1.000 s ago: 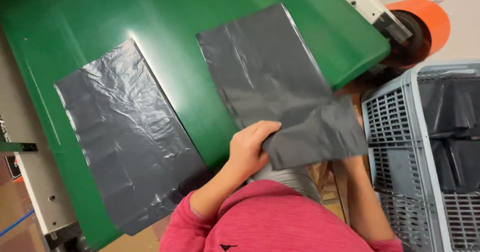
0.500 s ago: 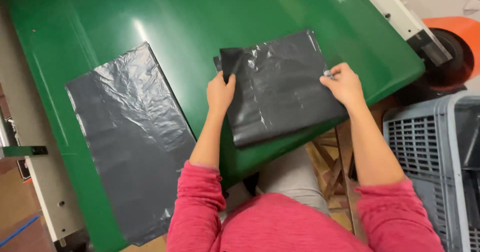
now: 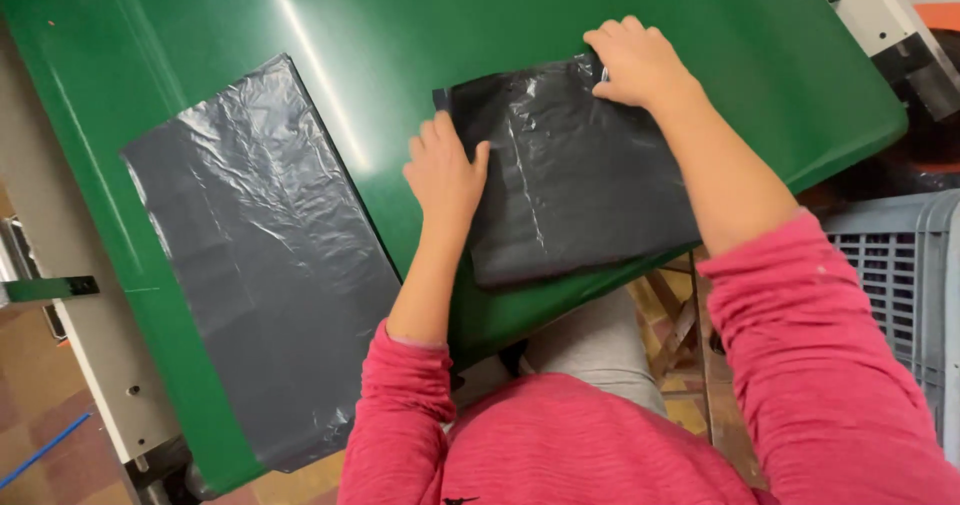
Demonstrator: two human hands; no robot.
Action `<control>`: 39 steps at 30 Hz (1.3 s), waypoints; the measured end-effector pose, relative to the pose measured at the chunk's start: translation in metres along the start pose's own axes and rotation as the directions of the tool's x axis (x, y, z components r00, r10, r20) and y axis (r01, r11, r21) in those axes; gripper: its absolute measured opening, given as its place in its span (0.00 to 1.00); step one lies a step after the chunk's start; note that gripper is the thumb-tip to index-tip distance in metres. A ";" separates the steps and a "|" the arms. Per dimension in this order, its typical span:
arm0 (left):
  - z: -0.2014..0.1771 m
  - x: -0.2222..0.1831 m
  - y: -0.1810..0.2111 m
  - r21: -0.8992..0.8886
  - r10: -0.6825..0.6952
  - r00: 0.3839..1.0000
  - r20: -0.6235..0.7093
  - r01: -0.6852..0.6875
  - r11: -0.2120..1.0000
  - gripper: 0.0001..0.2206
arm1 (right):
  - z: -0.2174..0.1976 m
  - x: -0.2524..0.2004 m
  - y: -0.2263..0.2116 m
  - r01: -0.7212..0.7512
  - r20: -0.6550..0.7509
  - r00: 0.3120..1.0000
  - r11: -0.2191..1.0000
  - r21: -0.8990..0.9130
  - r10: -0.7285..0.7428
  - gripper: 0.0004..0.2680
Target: Folding black plastic bags on a workbench and placing them in a crate.
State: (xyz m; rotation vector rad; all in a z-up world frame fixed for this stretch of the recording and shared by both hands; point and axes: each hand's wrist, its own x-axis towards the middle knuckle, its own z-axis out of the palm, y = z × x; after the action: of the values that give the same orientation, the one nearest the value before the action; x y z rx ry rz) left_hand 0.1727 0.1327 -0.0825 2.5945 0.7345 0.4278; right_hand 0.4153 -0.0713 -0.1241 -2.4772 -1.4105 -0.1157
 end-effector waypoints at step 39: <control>-0.004 -0.134 0.011 0.069 0.299 0.859 0.415 -0.358 0.931 0.48 | -0.029 -0.164 -0.142 -0.239 -0.003 0.970 0.954 0.181 0.243 0.27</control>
State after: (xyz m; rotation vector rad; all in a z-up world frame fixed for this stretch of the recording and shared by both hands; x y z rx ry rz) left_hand 0.0662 0.0513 -0.0980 2.8200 0.1832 -0.0725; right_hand 0.2115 -0.1474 -0.1010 -2.4633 -1.0471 0.0300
